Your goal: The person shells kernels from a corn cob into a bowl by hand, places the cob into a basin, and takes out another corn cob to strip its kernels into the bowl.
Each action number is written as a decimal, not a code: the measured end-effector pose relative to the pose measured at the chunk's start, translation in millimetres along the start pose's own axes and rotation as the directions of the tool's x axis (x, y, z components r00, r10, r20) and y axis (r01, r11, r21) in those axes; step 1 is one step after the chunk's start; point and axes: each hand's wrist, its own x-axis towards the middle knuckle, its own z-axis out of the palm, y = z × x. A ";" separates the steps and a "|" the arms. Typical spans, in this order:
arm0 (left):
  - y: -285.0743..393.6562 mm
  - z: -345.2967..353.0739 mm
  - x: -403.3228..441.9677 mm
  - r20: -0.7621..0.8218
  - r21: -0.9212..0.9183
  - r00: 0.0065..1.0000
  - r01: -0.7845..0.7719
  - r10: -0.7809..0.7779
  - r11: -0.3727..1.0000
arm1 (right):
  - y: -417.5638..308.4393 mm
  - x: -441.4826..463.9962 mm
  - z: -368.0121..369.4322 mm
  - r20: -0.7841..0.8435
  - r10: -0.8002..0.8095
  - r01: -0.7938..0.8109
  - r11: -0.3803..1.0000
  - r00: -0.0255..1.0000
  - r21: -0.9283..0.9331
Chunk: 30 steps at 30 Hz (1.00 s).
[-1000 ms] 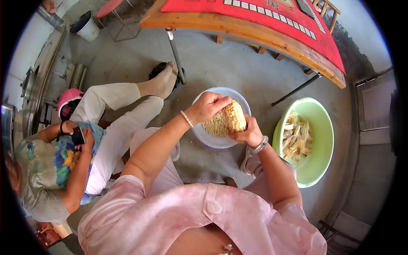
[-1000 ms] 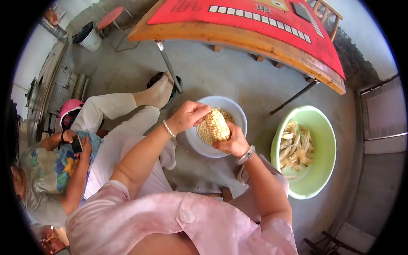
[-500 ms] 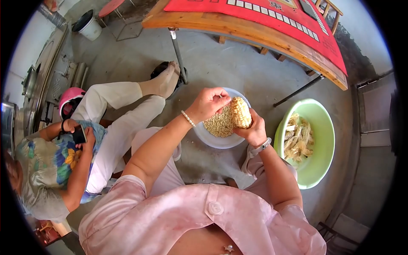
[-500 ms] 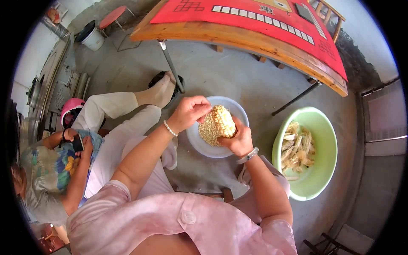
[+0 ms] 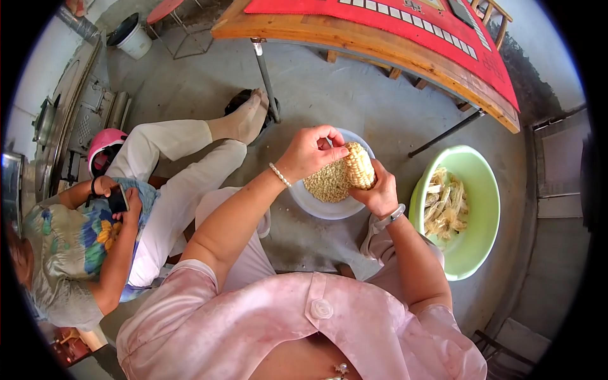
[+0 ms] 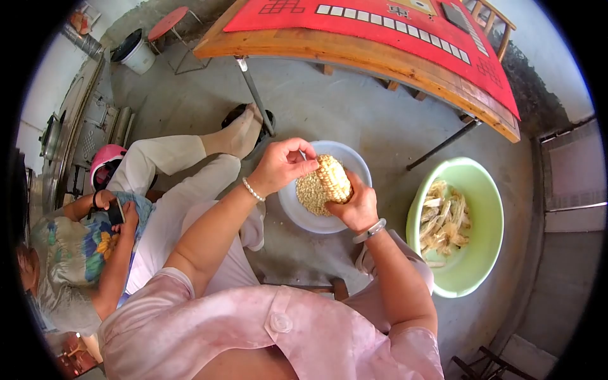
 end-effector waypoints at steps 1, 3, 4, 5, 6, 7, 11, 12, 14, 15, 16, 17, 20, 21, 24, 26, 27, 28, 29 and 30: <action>-0.1 0.0 0.1 0.001 0.005 1.000 -0.005 0.005 1.000 | -0.1 0.1 -0.1 0.000 -0.005 0.005 1.000 1.000 -0.001; 1.2 0.1 -0.2 0.006 -0.019 1.000 0.010 -0.010 1.000 | -0.6 0.2 -0.7 0.006 -0.008 0.008 1.000 1.000 -0.007; 1.8 0.1 -0.4 0.009 -0.032 1.000 0.018 -0.018 0.999 | -0.5 0.1 -0.9 0.009 -0.009 0.009 1.000 1.000 -0.010; 1.9 0.0 -0.5 0.014 -0.027 1.000 0.020 -0.019 0.999 | 0.0 0.1 -0.8 0.007 -0.011 0.012 1.000 1.000 -0.014; 1.9 -0.2 -0.6 0.018 -0.022 1.000 0.021 -0.021 1.000 | 0.8 0.0 -0.5 0.005 -0.014 0.014 1.000 1.000 -0.017; 2.1 -0.5 -0.8 0.022 -0.017 1.000 0.023 -0.022 1.000 | 1.3 0.0 -0.3 0.004 -0.017 0.017 1.000 1.000 -0.021; 3.4 -1.8 -1.4 0.051 -0.001 0.998 0.045 -0.045 0.999 | 0.3 0.0 -0.5 0.013 -0.015 0.015 1.000 1.000 -0.026; 2.6 -2.9 -1.2 0.068 -0.002 0.996 0.059 -0.058 0.998 | 2.2 0.0 -0.1 0.017 -0.014 0.014 1.000 1.000 -0.024; 2.7 -2.7 -1.1 0.073 0.000 0.996 0.054 -0.054 0.999 | 3.7 0.1 -0.1 0.024 -0.015 0.015 1.000 1.000 -0.020; 3.8 -1.4 -0.8 0.062 0.004 0.997 0.037 -0.037 0.999 | 4.0 0.1 -0.1 0.027 -0.016 0.016 1.000 1.000 -0.017; 4.4 -0.3 -0.5 0.051 0.008 0.999 0.019 -0.020 1.000 | 4.2 0.1 -0.1 0.031 -0.017 0.017 1.000 0.999 -0.015; 2.4 0.3 -0.2 0.046 0.008 0.999 0.004 -0.005 1.000 | 4.1 0.2 -0.1 0.033 -0.014 0.015 1.000 0.999 -0.020; -2.6 0.5 0.4 0.040 0.043 0.999 -0.034 0.032 0.999 | 4.1 0.2 -0.3 0.039 -0.008 0.009 1.000 0.999 -0.025; -2.2 -0.3 0.0 0.044 0.076 0.998 -0.042 0.039 0.996 | 5.3 0.2 0.1 0.039 -0.008 0.009 1.000 0.999 -0.020; 0.1 -0.6 -0.4 0.015 0.143 0.990 -0.144 0.143 0.979 | 4.7 0.3 0.1 0.051 0.001 0.001 0.999 0.999 -0.034; 1.3 0.5 -0.5 -0.013 0.150 0.983 -0.178 0.182 0.973 | 5.3 0.5 -0.6 0.055 0.005 -0.001 0.997 0.998 -0.079; 1.6 1.1 -0.9 -0.026 0.140 0.985 -0.166 0.172 0.976 | 6.4 0.7 -1.1 0.054 0.004 0.002 0.993 0.999 -0.114; 1.6 1.5 -1.2 -0.039 0.129 0.986 -0.156 0.162 0.979 | 6.9 0.9 -1.2 0.053 0.003 0.005 0.989 0.999 -0.149; -1.1 1.8 -1.1 -0.055 0.148 0.987 -0.145 0.154 0.978 | 6.6 0.9 -1.3 0.039 -0.010 0.016 0.987 0.999 -0.162; -5.1 1.8 -1.0 -0.070 0.167 0.987 -0.133 0.147 0.977 | 5.9 0.9 -1.3 0.026 -0.023 0.027 0.984 0.999 -0.175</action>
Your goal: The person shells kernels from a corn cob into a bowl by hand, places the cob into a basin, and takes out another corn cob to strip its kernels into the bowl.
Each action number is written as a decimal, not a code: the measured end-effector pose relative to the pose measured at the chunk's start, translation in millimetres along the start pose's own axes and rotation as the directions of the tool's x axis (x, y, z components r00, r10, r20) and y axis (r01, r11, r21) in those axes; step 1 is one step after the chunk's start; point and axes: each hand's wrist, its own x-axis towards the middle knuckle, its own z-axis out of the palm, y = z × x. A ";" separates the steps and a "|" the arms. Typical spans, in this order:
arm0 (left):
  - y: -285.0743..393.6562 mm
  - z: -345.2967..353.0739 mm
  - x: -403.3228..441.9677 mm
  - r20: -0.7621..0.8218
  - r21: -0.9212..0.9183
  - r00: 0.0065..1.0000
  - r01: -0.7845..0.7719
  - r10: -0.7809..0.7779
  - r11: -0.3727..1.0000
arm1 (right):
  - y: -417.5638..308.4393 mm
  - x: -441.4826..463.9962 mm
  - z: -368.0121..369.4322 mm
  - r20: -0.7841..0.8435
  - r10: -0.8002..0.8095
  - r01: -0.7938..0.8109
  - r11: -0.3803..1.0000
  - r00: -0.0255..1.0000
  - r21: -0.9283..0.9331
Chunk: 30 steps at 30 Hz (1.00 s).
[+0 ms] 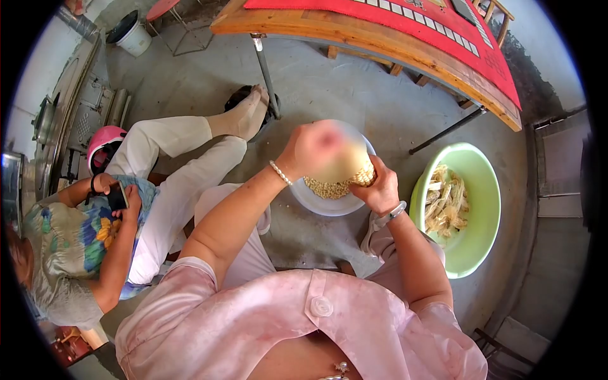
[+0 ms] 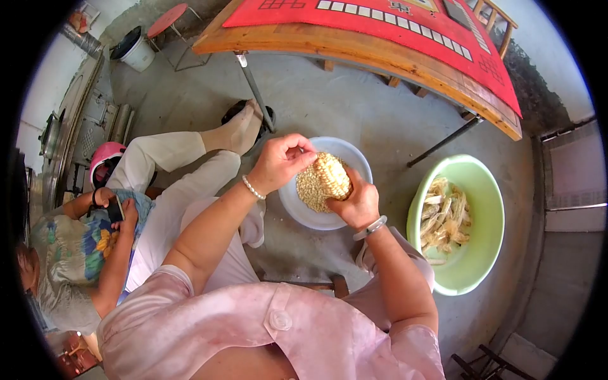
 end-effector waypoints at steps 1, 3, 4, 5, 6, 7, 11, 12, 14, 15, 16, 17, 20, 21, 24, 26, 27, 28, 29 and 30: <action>-2.7 0.2 -0.2 -0.013 0.020 1.000 0.010 -0.010 1.000 | -0.3 -0.2 0.1 -0.016 -0.010 0.010 1.000 1.000 -0.013; -4.3 -1.6 0.8 0.034 0.035 0.998 0.050 -0.051 0.998 | 0.1 -0.5 0.0 -0.024 -0.028 0.027 0.999 0.999 -0.034; -4.0 -2.8 1.4 0.057 0.043 0.996 0.070 -0.072 0.997 | 0.3 -0.6 -0.2 -0.027 -0.037 0.036 0.998 0.999 -0.045; -2.0 -4.2 1.8 0.114 0.053 0.985 0.122 -0.128 0.991 | 1.1 -0.8 0.2 -0.028 -0.044 0.043 0.998 0.999 -0.052; 1.6 -5.8 2.5 0.171 0.067 0.968 0.174 -0.183 0.983 | 2.2 -1.0 1.1 -0.028 -0.052 0.050 0.997 0.998 -0.059; 3.5 -6.7 2.9 0.227 0.084 0.945 0.223 -0.237 0.971 | 2.6 -1.2 1.8 -0.029 -0.059 0.057 0.996 0.998 -0.066; 3.5 -6.6 2.8 0.231 0.123 0.949 0.189 -0.214 0.974 | 0.8 -1.5 1.9 -0.032 -0.094 0.090 0.989 0.995 -0.118; 4.3 -6.0 2.9 0.218 0.140 0.954 0.177 -0.205 0.974 | 0.8 -1.6 2.0 -0.031 -0.100 0.095 0.988 0.995 -0.125; 6.1 -6.2 3.5 0.221 0.185 0.955 0.157 -0.197 0.970 | 0.5 -1.8 1.6 -0.024 -0.100 0.096 0.985 0.995 -0.144; 7.4 -7.6 4.2 0.238 0.212 0.951 0.147 -0.197 0.966 | -0.4 -1.9 1.0 -0.018 -0.096 0.092 0.984 0.995 -0.155; 8.7 -9.0 5.0 0.255 0.239 0.946 0.137 -0.198 0.961 | -1.0 -2.0 0.6 -0.013 -0.092 0.088 0.982 0.996 -0.167; 9.8 -10.6 5.5 0.280 0.251 0.940 0.127 -0.197 0.960 | -1.1 -2.1 0.5 -0.012 -0.095 0.091 0.980 0.995 -0.175; 11.9 -15.3 7.3 0.347 0.291 0.916 0.099 -0.202 0.952 | -0.7 -2.5 0.4 -0.010 -0.109 0.105 0.976 0.994 -0.193; 12.2 -16.5 8.0 0.365 0.308 0.908 0.094 -0.209 0.947 | -0.1 -2.5 0.6 -0.009 -0.117 0.114 0.974 0.993 -0.194; 18.0 -19.3 8.6 0.395 0.351 0.887 0.094 -0.238 0.932 | 0.4 -2.0 0.8 -0.004 -0.127 0.124 0.974 0.992 -0.188; 20.3 -20.2 7.8 0.408 0.354 0.881 0.090 -0.240 0.931 | 0.4 -2.3 1.2 -0.006 -0.131 0.128 0.975 0.991 -0.182; 20.7 -20.3 7.2 0.413 0.344 0.881 0.084 -0.231 0.935 | 0.4 -2.2 1.3 -0.009 -0.136 0.132 0.975 0.991 -0.179; 21.0 -20.3 7.0 0.419 0.334 0.880 0.078 -0.222 0.939 | 0.5 -2.1 1.3 -0.012 -0.139 0.135 0.975 0.990 -0.176; 21.3 -20.6 7.4 0.422 0.337 0.879 0.076 -0.223 0.938 | 0.8 -2.0 1.2 -0.014 -0.148 0.143 0.974 0.989 -0.174; 21.5 -20.9 7.9 0.426 0.340 0.876 0.076 -0.225 0.937 | 1.5 -2.1 1.2 -0.016 -0.155 0.150 0.974 0.988 -0.171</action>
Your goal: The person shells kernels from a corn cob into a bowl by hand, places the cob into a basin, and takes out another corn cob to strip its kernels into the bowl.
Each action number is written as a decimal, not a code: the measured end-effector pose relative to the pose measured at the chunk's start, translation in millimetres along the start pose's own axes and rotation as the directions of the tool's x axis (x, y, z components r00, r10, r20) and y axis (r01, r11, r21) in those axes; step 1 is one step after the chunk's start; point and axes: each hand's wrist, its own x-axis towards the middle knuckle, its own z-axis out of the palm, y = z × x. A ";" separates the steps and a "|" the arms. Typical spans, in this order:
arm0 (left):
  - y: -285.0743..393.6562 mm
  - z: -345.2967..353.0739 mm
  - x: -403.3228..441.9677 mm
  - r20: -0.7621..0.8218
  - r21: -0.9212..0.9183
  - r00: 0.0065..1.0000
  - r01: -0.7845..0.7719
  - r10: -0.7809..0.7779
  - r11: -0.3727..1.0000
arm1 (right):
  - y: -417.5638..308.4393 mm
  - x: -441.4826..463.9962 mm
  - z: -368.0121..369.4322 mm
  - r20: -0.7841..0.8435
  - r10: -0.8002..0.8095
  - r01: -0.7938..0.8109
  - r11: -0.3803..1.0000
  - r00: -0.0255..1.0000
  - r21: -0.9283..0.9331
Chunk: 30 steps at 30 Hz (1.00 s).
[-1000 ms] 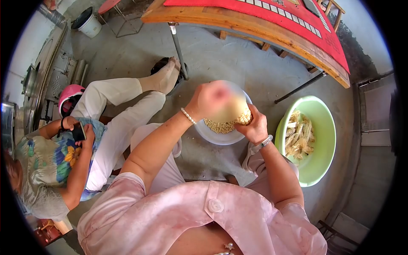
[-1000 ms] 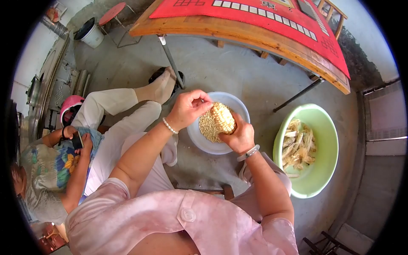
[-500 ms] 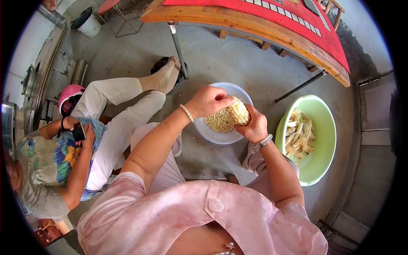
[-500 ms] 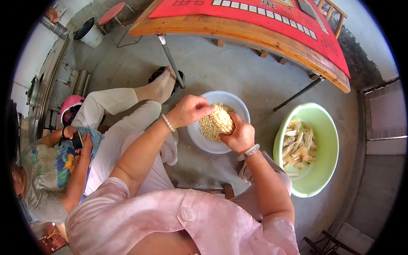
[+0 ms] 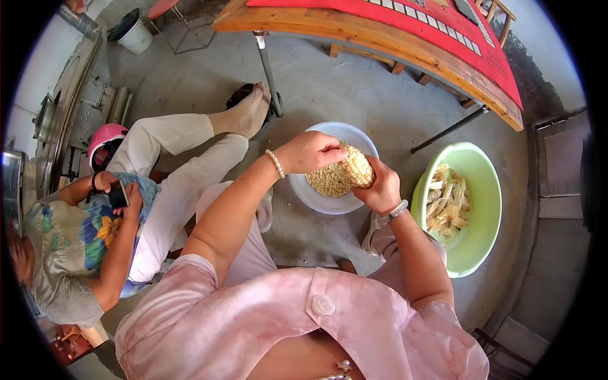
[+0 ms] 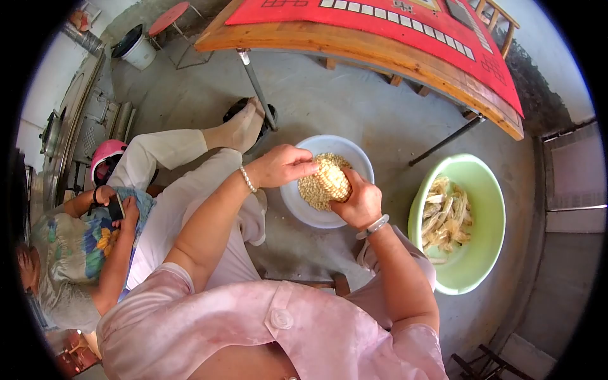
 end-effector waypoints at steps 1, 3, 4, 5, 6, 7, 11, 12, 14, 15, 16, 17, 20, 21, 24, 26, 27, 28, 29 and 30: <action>0.1 0.0 -0.2 0.006 0.003 1.000 0.001 -0.001 1.000 | 0.4 -0.5 0.3 -0.003 -0.006 0.006 1.000 1.000 0.003; 1.0 0.9 -1.4 -0.011 -0.007 1.000 -0.009 0.009 1.000 | -0.5 -0.7 -0.1 0.004 0.004 -0.004 1.000 1.000 0.004; 1.6 1.5 -1.7 -0.018 -0.012 1.000 -0.014 0.013 1.000 | -0.7 -0.8 -0.3 0.007 0.010 -0.010 1.000 1.000 0.004; 2.3 1.5 -1.9 -0.020 -0.021 1.000 -0.018 0.018 1.000 | -0.2 -0.9 -0.3 0.011 0.015 -0.015 1.000 1.000 0.005; 3.1 1.2 -2.2 -0.022 -0.030 1.000 -0.023 0.022 0.999 | 0.4 -0.9 -0.1 0.014 0.018 -0.018 1.000 1.000 0.007; 3.3 1.0 -2.6 -0.025 -0.038 0.999 -0.028 0.027 0.999 | 0.7 -0.7 0.1 0.018 0.021 -0.022 1.000 1.000 0.009; -2.4 2.8 -3.0 -0.063 -0.006 0.995 -0.077 0.076 0.997 | -5.3 1.1 -3.9 0.018 0.014 -0.014 1.000 1.000 -0.002; -1.0 1.7 -3.3 -0.057 0.017 0.996 -0.069 0.070 0.997 | -6.3 1.0 -4.6 0.020 0.013 -0.013 1.000 1.000 -0.022; -1.7 2.1 -3.2 -0.054 0.075 0.996 -0.073 0.078 0.994 | -4.8 0.4 -4.6 0.018 0.000 0.001 0.998 1.000 -0.059; -4.5 3.4 -3.1 -0.057 0.110 0.994 -0.086 0.093 0.990 | -2.5 0.0 -3.4 0.015 -0.013 0.014 0.997 1.000 -0.075; -6.2 4.4 -2.9 -0.060 0.145 0.992 -0.098 0.107 0.985 | -0.9 -0.3 -2.9 0.012 -0.026 0.027 0.995 1.000 -0.092; -6.6 4.7 -2.6 -0.053 0.173 0.993 -0.093 0.104 0.981 | -0.4 -0.5 -3.0 0.013 -0.032 0.033 0.994 0.999 -0.101; -8.1 6.2 -2.5 -0.042 0.247 0.995 -0.081 0.095 0.966 | 1.0 -1.7 -2.0 0.016 -0.046 0.047 0.990 0.999 -0.133; -8.9 7.3 -2.7 -0.046 0.265 0.995 -0.078 0.093 0.961 | 1.8 -2.0 -1.5 0.018 -0.049 0.051 0.988 0.999 -0.146; -7.4 6.9 -3.4 -0.037 0.292 0.995 -0.075 0.089 0.954 | 0.2 -3.1 -1.3 0.023 -0.060 0.063 0.985 0.998 -0.161; -8.2 6.5 -3.3 -0.027 0.298 0.996 -0.077 0.089 0.951 | -0.7 -3.5 -1.3 0.030 -0.072 0.076 0.984 0.997 -0.161; -10.1 7.0 -2.9 -0.022 0.300 0.996 -0.080 0.090 0.951 | -0.3 -3.7 -1.4 0.035 -0.080 0.085 0.984 0.996 -0.159; -11.9 8.2 -2.9 -0.017 0.302 0.996 -0.082 0.092 0.950 | 0.0 -4.3 -1.5 0.040 -0.088 0.093 0.983 0.995 -0.158; -13.1 9.5 -3.0 -0.016 0.305 0.996 -0.078 0.087 0.949 | 0.0 -4.8 -2.0 0.053 -0.089 0.096 0.981 0.995 -0.166; -14.3 10.8 -2.9 -0.016 0.308 0.996 -0.073 0.082 0.949 | 0.0 -5.0 -2.8 0.065 -0.090 0.100 0.979 0.994 -0.175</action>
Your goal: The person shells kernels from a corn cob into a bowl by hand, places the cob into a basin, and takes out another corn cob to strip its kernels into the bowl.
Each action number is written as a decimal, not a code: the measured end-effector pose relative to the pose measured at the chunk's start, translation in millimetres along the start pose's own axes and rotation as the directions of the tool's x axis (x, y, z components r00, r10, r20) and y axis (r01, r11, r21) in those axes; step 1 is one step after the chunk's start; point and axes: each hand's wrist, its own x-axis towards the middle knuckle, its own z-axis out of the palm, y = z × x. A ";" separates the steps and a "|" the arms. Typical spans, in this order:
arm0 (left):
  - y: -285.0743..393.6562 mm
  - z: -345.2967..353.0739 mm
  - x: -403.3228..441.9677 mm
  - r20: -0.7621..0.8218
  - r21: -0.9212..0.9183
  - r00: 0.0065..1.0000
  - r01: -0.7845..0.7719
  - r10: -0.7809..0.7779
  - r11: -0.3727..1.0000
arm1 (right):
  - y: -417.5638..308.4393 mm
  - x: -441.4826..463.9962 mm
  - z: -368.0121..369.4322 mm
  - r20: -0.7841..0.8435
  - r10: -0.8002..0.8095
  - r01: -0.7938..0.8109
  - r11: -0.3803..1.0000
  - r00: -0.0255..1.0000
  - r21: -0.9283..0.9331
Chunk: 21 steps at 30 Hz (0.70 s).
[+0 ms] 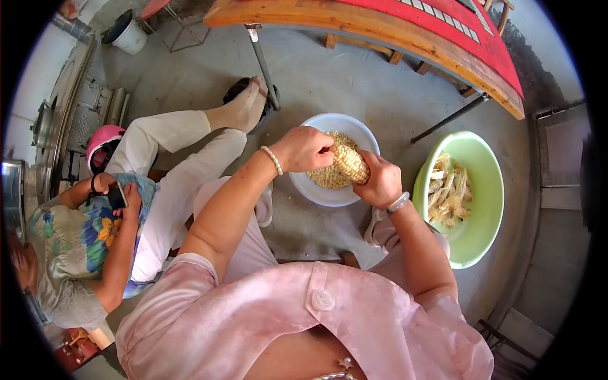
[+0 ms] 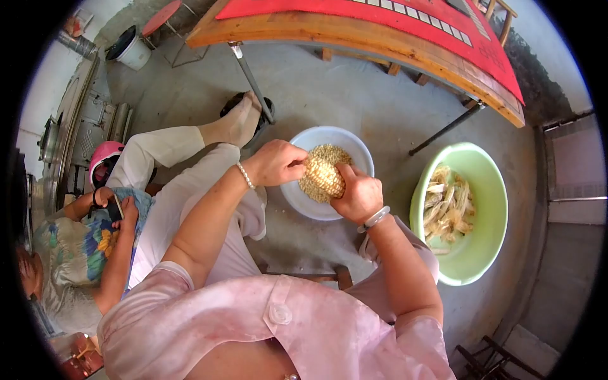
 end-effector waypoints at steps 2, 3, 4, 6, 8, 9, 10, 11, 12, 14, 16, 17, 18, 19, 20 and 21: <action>-1.1 3.3 0.2 -0.003 0.015 1.000 0.019 -0.019 1.000 | 0.8 -0.5 -0.4 0.018 -0.004 0.004 1.000 1.000 -0.018; -1.2 5.5 0.5 -0.007 0.027 0.999 0.034 -0.034 0.999 | 1.5 -0.8 -0.2 0.023 -0.003 0.004 1.000 1.000 -0.026; -1.0 7.4 0.5 -0.011 0.040 0.999 0.048 -0.048 0.998 | 1.6 -1.2 0.2 0.027 -0.003 0.004 0.999 1.000 -0.034; 0.4 10.8 0.3 -0.048 0.068 0.998 0.041 -0.037 0.997 | 1.5 -0.8 -0.2 0.057 0.026 -0.023 0.998 0.998 -0.054; 2.1 14.1 0.7 -0.075 0.098 0.997 0.042 -0.035 0.994 | 1.4 0.1 -0.7 0.084 0.048 -0.042 0.996 0.995 -0.075; 2.9 15.7 1.1 -0.083 0.114 0.996 0.047 -0.037 0.992 | 1.3 0.7 -0.7 0.096 0.057 -0.048 0.995 0.994 -0.085; 3.6 17.3 1.4 -0.090 0.131 0.995 0.051 -0.040 0.990 | 1.3 1.1 -0.7 0.108 0.065 -0.055 0.994 0.992 -0.096; 3.5 19.4 1.5 -0.095 0.135 0.994 0.060 -0.047 0.989 | 1.3 1.5 -0.6 0.117 0.075 -0.063 0.993 0.990 -0.102; 3.0 21.8 1.4 -0.100 0.139 0.994 0.067 -0.054 0.988 | 1.4 1.8 -0.3 0.125 0.085 -0.072 0.991 0.988 -0.109; 2.8 23.0 1.5 -0.115 0.135 0.992 0.067 -0.052 0.989 | 1.7 2.0 -0.6 0.132 0.107 -0.092 0.989 0.986 -0.113; 2.1 22.0 1.4 -0.135 0.120 0.990 0.050 -0.034 0.992 | 1.8 2.5 -1.1 0.127 0.130 -0.116 0.987 0.983 -0.107; 1.4 21.6 1.9 -0.147 0.098 0.989 0.047 -0.032 0.994 | 2.4 2.9 -1.3 0.122 0.136 -0.127 0.989 0.983 -0.080; -0.1 21.3 2.4 -0.160 0.077 0.987 0.043 -0.030 0.996 | 3.0 3.4 -1.1 0.116 0.144 -0.138 0.989 0.983 -0.053; -1.2 21.2 3.3 -0.172 0.056 0.985 0.039 -0.028 0.998 | 3.5 4.0 -1.2 0.111 0.151 -0.149 0.989 0.982 -0.026; -2.0 21.0 4.3 -0.183 0.019 0.983 0.034 -0.030 0.999 | 3.3 5.0 -2.2 0.119 0.171 -0.173 0.985 0.978 0.005; -2.9 20.7 4.9 -0.195 -0.018 0.980 0.030 -0.033 0.999 | 2.7 6.1 -3.5 0.128 0.190 -0.196 0.980 0.973 0.036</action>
